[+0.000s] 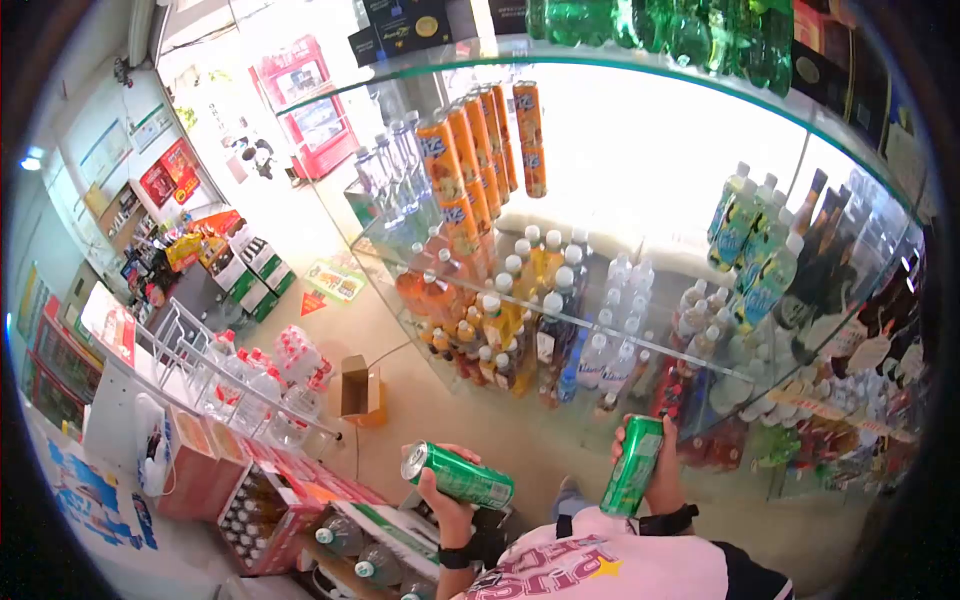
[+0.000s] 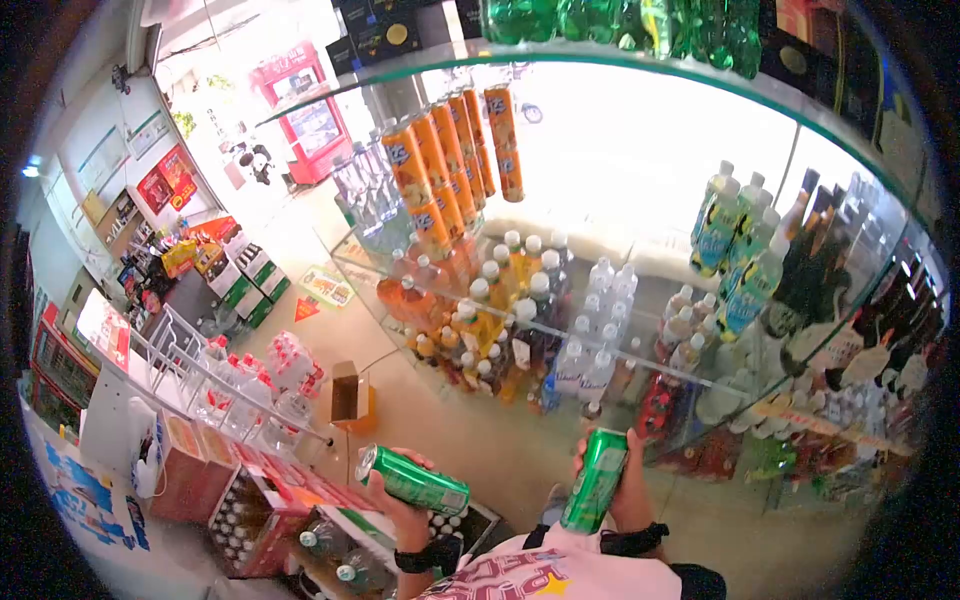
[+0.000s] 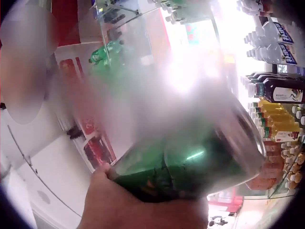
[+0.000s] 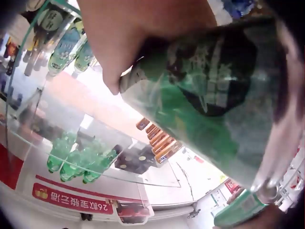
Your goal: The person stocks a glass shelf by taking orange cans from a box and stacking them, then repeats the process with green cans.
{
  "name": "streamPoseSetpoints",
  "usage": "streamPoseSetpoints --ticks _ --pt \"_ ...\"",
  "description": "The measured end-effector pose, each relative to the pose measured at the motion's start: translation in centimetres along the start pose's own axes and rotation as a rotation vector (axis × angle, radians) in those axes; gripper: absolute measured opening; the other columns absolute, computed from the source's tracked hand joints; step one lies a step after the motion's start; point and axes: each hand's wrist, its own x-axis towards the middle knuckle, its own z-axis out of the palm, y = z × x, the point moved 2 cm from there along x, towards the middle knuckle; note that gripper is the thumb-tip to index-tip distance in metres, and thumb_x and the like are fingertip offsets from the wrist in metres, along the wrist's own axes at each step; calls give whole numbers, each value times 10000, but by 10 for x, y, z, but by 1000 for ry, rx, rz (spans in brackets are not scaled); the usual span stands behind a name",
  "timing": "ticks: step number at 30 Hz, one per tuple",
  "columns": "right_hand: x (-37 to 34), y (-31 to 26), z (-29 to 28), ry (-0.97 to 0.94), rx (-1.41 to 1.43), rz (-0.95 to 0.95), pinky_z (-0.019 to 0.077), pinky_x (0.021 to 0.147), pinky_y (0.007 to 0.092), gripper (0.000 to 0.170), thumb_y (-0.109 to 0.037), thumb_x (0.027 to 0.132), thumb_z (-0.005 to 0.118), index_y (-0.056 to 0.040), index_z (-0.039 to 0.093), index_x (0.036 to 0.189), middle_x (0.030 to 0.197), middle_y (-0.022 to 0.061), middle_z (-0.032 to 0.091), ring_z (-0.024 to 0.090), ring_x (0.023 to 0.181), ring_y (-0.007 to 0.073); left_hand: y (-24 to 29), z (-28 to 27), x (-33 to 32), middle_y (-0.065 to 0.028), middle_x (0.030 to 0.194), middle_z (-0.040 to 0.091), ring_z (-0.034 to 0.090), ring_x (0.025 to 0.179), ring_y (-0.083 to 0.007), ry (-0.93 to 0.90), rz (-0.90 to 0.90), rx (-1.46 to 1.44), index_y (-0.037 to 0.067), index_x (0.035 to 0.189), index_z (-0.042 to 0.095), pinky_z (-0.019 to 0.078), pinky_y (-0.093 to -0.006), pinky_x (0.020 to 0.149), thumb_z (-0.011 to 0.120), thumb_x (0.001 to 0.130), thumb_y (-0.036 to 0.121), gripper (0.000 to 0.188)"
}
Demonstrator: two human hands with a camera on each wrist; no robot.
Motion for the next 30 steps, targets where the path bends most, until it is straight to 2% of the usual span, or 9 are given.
streamPoseSetpoints --ticks 5,7,13,17,19,20,22,27,30 --pt "33 -49 10 -189 -214 -105 521 642 358 596 -548 842 522 -25 503 1128 897 125 596 619 732 242 -32 45 28 -121 821 536 556 792 -232 -80 -71 -9 36 1018 426 470 -364 713 470 831 537 537" --pt "41 -63 19 -289 -376 -190 521 662 351 572 -506 823 584 -27 503 1125 903 123 597 621 757 236 -29 82 30 -95 841 530 553 782 -221 29 69 52 54 964 467 454 -339 682 418 861 552 511" --pt "52 -80 37 -190 -213 -259 512 676 346 613 -528 793 618 -38 492 1139 920 133 595 617 786 247 -60 98 40 -104 854 522 542 800 -217 -148 149 190 37 1064 434 459 -343 724 449 846 560 566" --pt "68 -106 54 -267 -298 -376 512 660 343 626 -534 786 626 -56 477 1162 965 121 583 606 837 236 -60 130 66 -132 901 542 548 835 -210 -362 321 376 22 1061 406 468 -335 725 482 835 571 599" --pt "69 -121 72 -192 -307 -548 508 711 342 644 -529 768 654 -60 472 1171 999 104 578 593 885 225 -59 157 80 -141 900 556 559 831 -211 -350 514 213 27 1071 371 470 -336 721 555 821 533 593" --pt "75 -126 71 -151 -262 -575 494 789 340 667 -514 744 690 -61 466 1180 1027 87 572 581 933 213 -62 165 90 -141 900 556 559 831 -211 -358 501 199 27 1071 371 470 -336 721 555 821 533 593" --pt "82 -136 79 -103 -303 -664 482 817 337 670 -497 742 701 -59 461 1189 1032 85 573 581 943 210 -63 173 112 -132 937 544 574 843 -212 -303 710 265 47 1068 334 450 -337 773 694 742 225 517" --pt "110 -141 97 -22 -500 -908 453 861 317 682 -428 751 728 -51 431 1235 1050 68 569 574 985 180 -73 201 168 -93 949 504 548 855 -201 -367 464 81 52 1040 364 428 -325 799 678 716 72 452" --pt "136 -130 109 3 -545 -942 433 876 296 648 -411 768 720 -50 439 1226 1071 56 553 552 1004 159 -73 206 206 -66 908 498 493 865 -165 -325 507 444 55 966 413 416 -296 773 751 698 91 434"
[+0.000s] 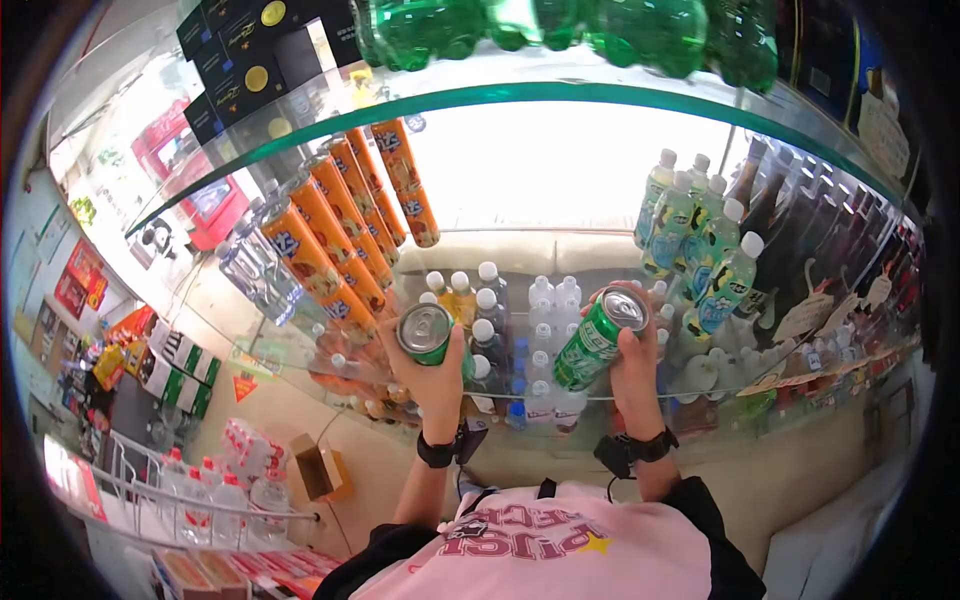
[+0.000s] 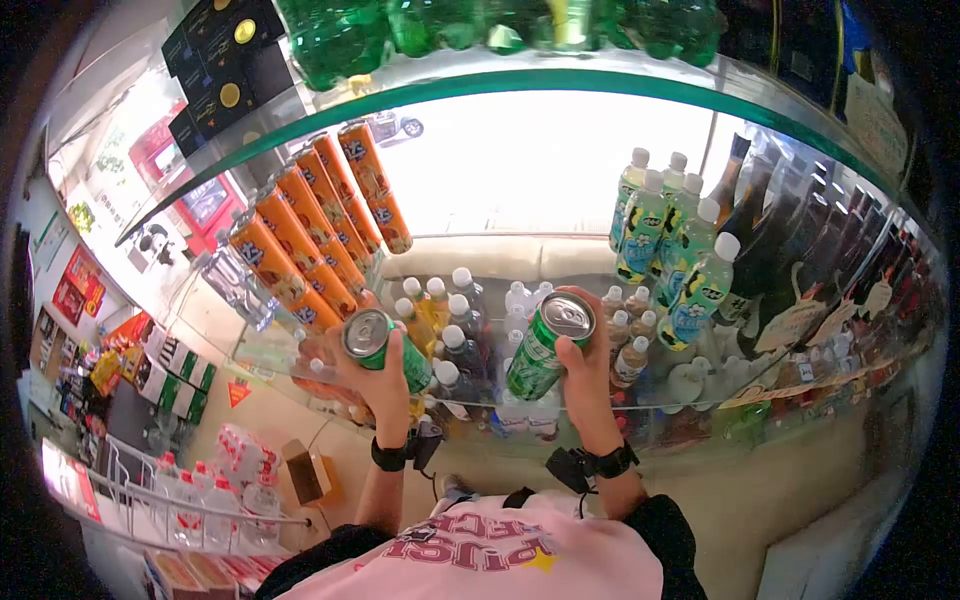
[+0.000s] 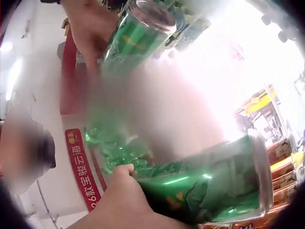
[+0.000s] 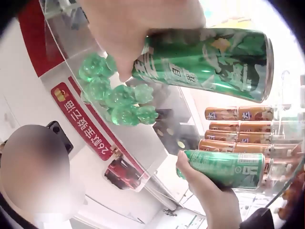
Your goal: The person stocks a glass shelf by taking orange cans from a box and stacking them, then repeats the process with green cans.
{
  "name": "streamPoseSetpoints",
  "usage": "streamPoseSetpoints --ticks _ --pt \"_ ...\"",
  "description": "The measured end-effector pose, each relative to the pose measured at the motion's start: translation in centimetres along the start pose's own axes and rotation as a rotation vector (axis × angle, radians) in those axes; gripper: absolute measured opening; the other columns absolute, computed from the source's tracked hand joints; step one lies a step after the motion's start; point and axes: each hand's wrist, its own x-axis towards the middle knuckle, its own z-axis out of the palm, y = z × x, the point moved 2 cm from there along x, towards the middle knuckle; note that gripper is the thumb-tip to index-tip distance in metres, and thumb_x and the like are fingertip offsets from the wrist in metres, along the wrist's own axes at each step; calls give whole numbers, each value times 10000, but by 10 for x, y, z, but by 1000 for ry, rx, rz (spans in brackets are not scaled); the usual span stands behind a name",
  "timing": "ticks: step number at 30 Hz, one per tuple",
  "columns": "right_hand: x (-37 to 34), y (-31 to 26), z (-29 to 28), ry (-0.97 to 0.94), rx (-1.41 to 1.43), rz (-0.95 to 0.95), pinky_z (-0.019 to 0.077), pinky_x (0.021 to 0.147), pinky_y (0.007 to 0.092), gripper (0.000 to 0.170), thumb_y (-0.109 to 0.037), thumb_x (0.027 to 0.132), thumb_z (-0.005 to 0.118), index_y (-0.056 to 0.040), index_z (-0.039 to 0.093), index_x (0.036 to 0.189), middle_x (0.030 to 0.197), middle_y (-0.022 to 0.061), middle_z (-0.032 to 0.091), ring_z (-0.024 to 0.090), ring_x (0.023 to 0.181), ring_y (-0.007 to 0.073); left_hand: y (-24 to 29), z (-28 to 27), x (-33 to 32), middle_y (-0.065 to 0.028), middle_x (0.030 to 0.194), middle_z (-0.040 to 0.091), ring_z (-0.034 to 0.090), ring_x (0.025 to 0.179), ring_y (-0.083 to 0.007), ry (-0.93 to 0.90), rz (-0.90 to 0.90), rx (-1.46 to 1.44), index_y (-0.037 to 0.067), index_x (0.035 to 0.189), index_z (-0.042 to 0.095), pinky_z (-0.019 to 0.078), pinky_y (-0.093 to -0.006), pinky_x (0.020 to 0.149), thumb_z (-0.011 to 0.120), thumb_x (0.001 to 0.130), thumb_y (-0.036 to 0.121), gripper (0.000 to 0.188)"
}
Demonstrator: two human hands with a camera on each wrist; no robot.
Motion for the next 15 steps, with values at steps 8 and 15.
streamPoseSetpoints --ticks 8,15 --pt "24 63 84 -37 -215 -14 392 901 266 516 -234 797 706 -44 450 1203 1114 44 504 495 1040 136 -64 -20 50 -66 1019 482 485 943 -141 -312 -142 2 49 1072 385 396 -285 839 728 741 99 479" --pt "29 108 128 -6 -300 -37 395 909 270 517 -190 791 706 -40 440 1208 1124 54 501 491 1053 134 -99 -34 73 -42 922 481 482 858 -128 -452 -149 -132 60 1045 361 404 -265 785 730 744 104 478"
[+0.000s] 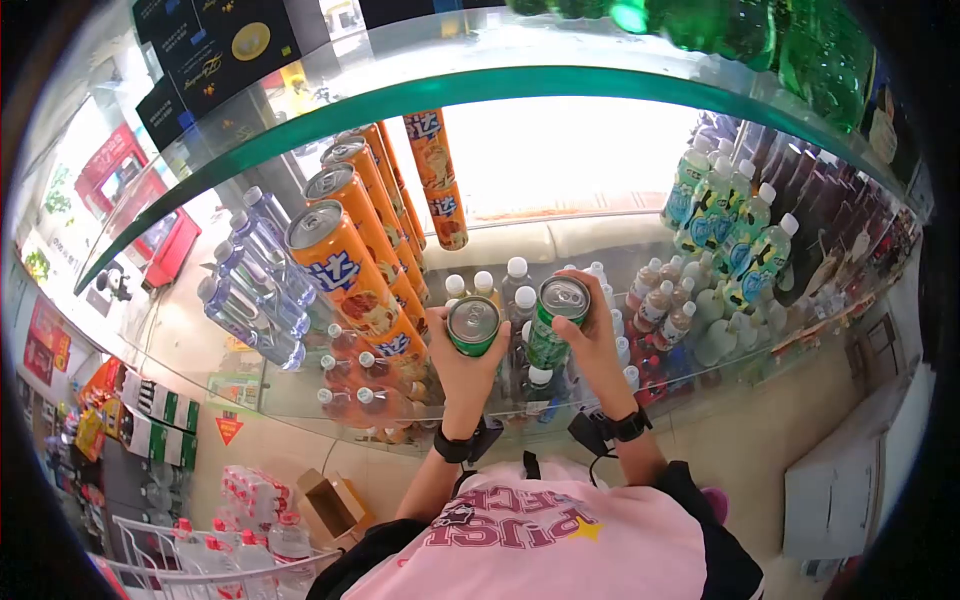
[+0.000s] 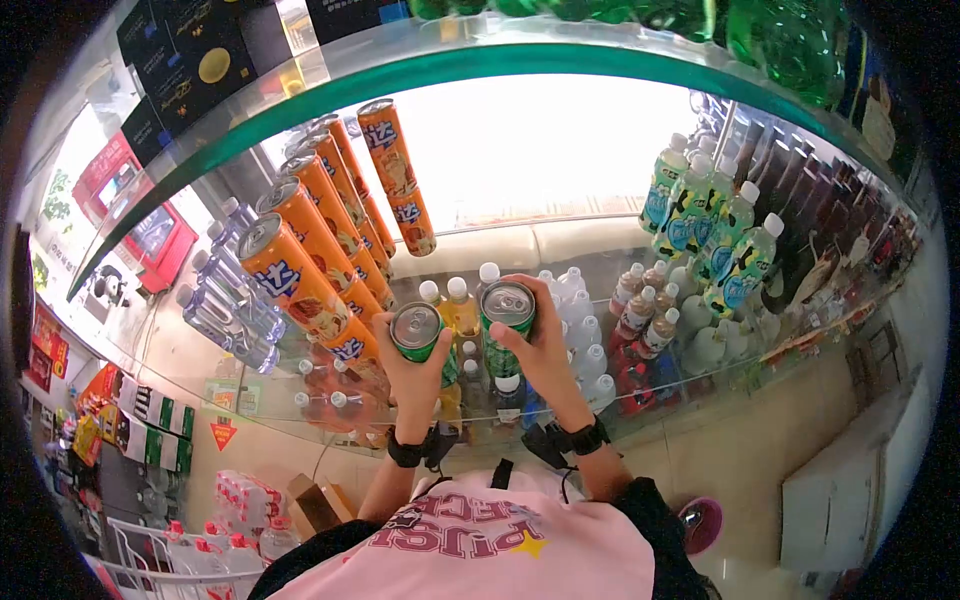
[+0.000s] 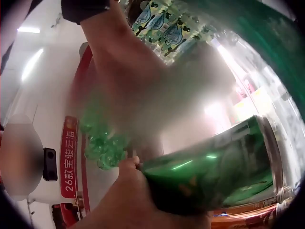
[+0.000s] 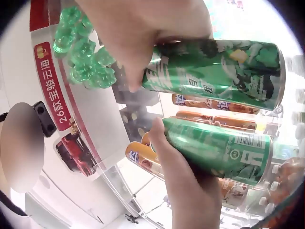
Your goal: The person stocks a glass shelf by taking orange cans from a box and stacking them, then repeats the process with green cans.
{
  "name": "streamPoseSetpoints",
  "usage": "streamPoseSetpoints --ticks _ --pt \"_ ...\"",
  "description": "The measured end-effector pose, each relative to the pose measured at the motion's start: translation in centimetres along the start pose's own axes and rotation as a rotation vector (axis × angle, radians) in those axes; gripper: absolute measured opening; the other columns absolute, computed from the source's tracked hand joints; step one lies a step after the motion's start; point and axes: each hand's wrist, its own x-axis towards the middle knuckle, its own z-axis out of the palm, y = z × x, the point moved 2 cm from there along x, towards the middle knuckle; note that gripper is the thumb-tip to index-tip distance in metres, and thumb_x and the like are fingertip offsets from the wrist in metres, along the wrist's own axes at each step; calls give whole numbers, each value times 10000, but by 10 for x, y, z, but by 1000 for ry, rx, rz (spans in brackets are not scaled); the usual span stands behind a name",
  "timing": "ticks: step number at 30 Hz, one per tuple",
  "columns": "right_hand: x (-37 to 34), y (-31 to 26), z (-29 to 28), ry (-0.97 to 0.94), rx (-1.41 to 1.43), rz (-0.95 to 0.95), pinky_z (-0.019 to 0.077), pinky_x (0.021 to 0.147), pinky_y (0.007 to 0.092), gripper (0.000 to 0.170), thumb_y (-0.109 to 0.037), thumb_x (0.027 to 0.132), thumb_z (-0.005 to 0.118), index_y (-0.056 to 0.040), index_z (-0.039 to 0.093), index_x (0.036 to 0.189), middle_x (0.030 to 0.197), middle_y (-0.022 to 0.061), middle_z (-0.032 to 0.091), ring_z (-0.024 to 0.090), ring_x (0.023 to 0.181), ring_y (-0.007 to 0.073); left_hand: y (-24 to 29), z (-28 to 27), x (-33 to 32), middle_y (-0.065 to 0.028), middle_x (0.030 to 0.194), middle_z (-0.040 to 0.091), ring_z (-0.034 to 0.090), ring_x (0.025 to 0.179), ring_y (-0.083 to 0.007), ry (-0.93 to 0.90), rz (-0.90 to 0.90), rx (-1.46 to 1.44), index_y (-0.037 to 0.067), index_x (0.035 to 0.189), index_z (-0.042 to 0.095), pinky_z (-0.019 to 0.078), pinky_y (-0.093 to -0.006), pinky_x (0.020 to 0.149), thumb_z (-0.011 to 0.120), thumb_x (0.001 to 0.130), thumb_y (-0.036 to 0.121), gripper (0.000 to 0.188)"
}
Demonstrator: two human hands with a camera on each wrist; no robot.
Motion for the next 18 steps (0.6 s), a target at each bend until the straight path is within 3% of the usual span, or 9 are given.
streamPoseSetpoints --ticks 6,8,13,16,18 --pt "5 11 22 23 -45 11 394 912 274 531 -192 795 701 -45 429 1226 1136 57 500 485 1054 142 -7 -8 7 -51 919 478 482 854 -135 -79 0 -55 52 1034 370 403 -266 781 745 719 90 491" --pt "8 16 25 11 -95 -1 393 914 277 540 -183 792 702 -47 423 1233 1142 59 496 480 1063 144 -4 -10 8 -91 881 518 527 812 -179 -45 34 -52 41 998 388 431 -301 724 794 663 141 536" --pt "11 16 34 -56 -148 -17 369 951 300 525 -212 824 659 -52 405 1255 1187 66 478 464 1101 153 -8 -15 10 -127 983 578 581 926 -224 -179 -65 -106 30 1077 404 450 -328 787 800 663 150 585" --pt "23 27 15 -192 -48 -97 346 992 326 496 -283 895 568 -56 381 1294 1251 82 461 463 1131 165 -8 -17 8 -138 1019 573 579 949 -237 -197 -62 -87 26 1107 397 448 -336 821 798 671 159 608" --pt "60 50 -17 -342 214 63 327 1025 353 518 -374 941 477 -63 349 1334 1316 104 430 458 1164 195 -11 -22 5 -153 1059 559 568 979 -256 -212 -48 -56 16 1155 377 440 -342 847 783 692 157 631"
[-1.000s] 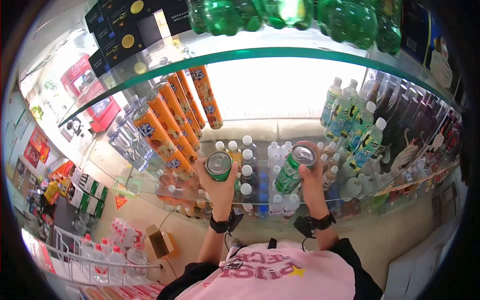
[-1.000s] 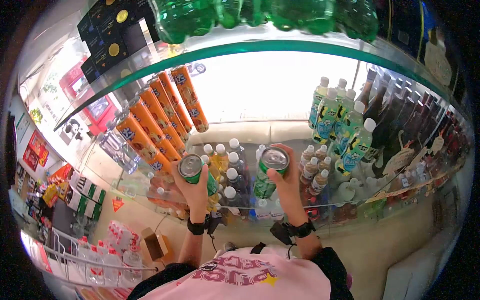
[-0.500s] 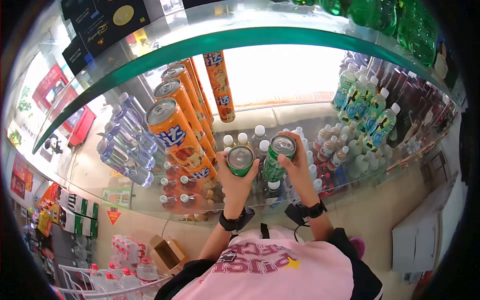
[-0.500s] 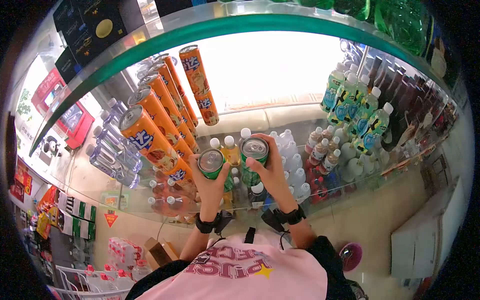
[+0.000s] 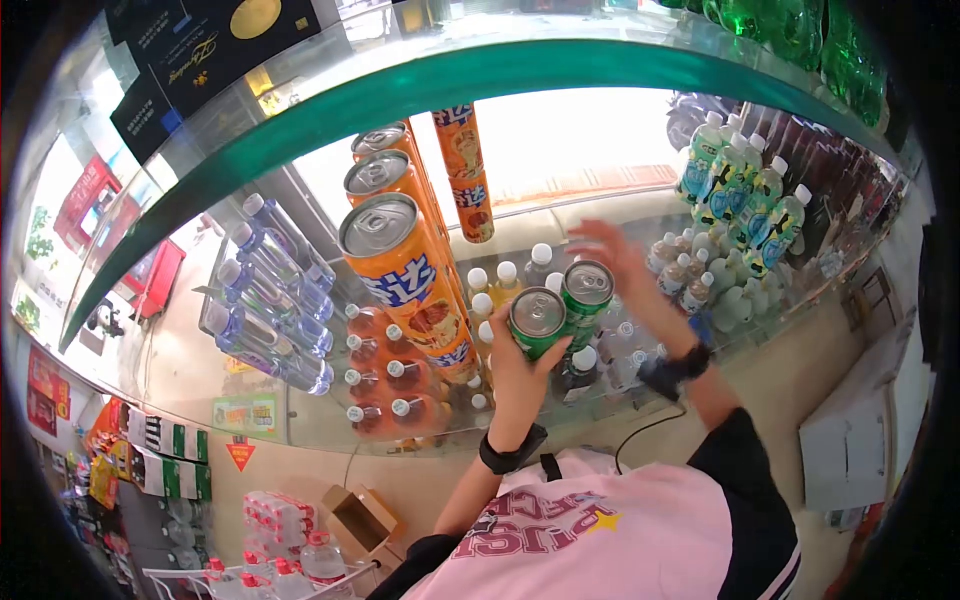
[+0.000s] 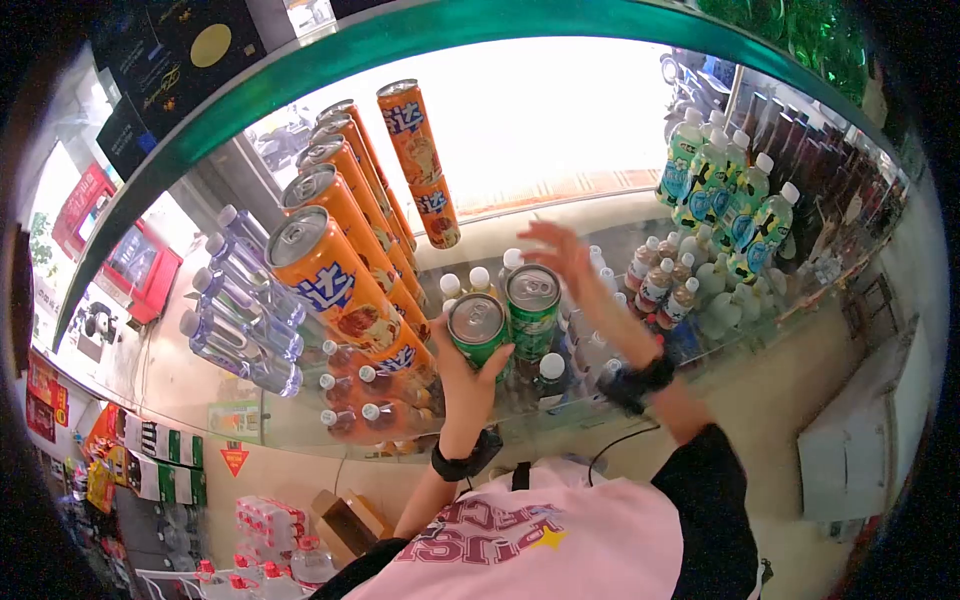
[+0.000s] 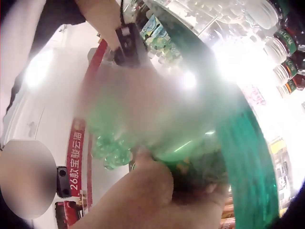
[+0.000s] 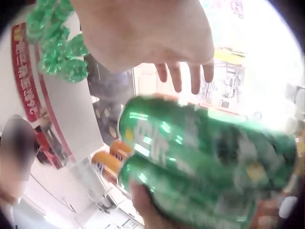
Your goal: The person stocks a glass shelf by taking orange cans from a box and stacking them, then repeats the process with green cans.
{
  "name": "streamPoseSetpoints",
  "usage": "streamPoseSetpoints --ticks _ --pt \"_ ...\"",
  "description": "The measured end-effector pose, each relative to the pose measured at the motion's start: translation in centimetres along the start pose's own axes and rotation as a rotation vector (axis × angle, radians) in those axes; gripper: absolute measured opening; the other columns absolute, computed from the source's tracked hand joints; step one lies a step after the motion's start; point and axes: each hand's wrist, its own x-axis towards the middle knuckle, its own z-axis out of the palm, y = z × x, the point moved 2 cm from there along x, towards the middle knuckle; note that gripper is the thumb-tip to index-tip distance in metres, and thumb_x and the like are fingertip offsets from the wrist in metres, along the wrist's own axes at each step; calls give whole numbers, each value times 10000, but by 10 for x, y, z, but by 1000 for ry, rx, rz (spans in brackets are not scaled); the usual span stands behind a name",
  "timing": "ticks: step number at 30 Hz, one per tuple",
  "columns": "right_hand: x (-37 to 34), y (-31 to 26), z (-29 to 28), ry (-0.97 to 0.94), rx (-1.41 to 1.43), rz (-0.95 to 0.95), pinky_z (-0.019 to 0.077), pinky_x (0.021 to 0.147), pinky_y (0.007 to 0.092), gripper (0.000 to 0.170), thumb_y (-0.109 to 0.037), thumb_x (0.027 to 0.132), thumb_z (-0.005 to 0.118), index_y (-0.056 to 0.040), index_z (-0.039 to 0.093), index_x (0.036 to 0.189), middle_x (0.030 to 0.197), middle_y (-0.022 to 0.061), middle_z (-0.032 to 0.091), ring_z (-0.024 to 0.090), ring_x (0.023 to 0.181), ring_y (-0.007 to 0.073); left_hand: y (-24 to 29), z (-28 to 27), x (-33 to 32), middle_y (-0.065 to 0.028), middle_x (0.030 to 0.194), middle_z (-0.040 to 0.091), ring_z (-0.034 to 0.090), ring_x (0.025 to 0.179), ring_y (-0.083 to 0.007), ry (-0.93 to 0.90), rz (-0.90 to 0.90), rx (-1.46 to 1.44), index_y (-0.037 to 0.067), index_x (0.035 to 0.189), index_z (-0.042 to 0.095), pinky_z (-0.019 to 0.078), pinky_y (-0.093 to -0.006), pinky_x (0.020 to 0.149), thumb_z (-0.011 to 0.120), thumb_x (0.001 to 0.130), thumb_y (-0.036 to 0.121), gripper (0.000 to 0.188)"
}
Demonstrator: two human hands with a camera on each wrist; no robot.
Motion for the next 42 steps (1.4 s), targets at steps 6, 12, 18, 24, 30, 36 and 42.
streamPoseSetpoints --ticks 6,12,18,24,30,36,42 --pt "116 -23 1 -172 -756 35 362 1028 382 620 -263 881 612 -61 289 1371 1338 131 418 429 1221 239 -12 2 -17 -216 1225 473 491 1119 -322 -32 -21 11 -20 1318 292 385 -369 947 718 760 138 720" --pt "189 33 19 -92 -765 -84 474 874 344 696 -323 742 768 5 408 1239 1141 136 529 533 1050 242 -14 -1 -22 -253 1258 421 425 1167 -379 -24 43 157 -29 1347 286 335 -404 984 705 762 145 740" --pt "186 39 35 101 -1176 -123 499 728 362 626 -389 643 806 17 497 1005 1020 153 544 588 887 281 -14 6 -24 -258 1284 410 416 1169 -408 5 -8 119 -15 1347 290 332 -417 990 698 769 144 725" --pt "182 39 40 185 -1174 -21 521 637 384 616 -346 647 802 -8 435 1008 870 172 649 654 764 315 -15 6 -26 -250 1306 413 398 1207 -393 17 10 102 -22 1347 296 325 -412 1002 702 765 152 730" --pt "178 32 32 167 -1130 -84 534 667 378 609 -329 657 801 -11 427 1019 913 181 660 665 802 301 -5 0 -23 -256 1275 443 413 1181 -424 -19 -30 318 -17 1353 282 361 -431 968 699 774 242 759" --pt "148 5 19 162 -1018 -52 539 751 363 627 -254 653 811 0 461 1108 981 155 658 657 896 264 -2 -2 -23 -252 1219 476 467 1096 -439 -55 -73 351 18 1356 265 445 -456 835 687 773 316 779" --pt "106 -27 -8 234 -1095 -22 538 766 352 623 -238 660 810 -7 477 1134 989 140 659 657 896 245 -2 -1 -21 -255 1172 488 486 1060 -424 -53 -47 304 16 1345 275 442 -452 820 687 780 281 748"
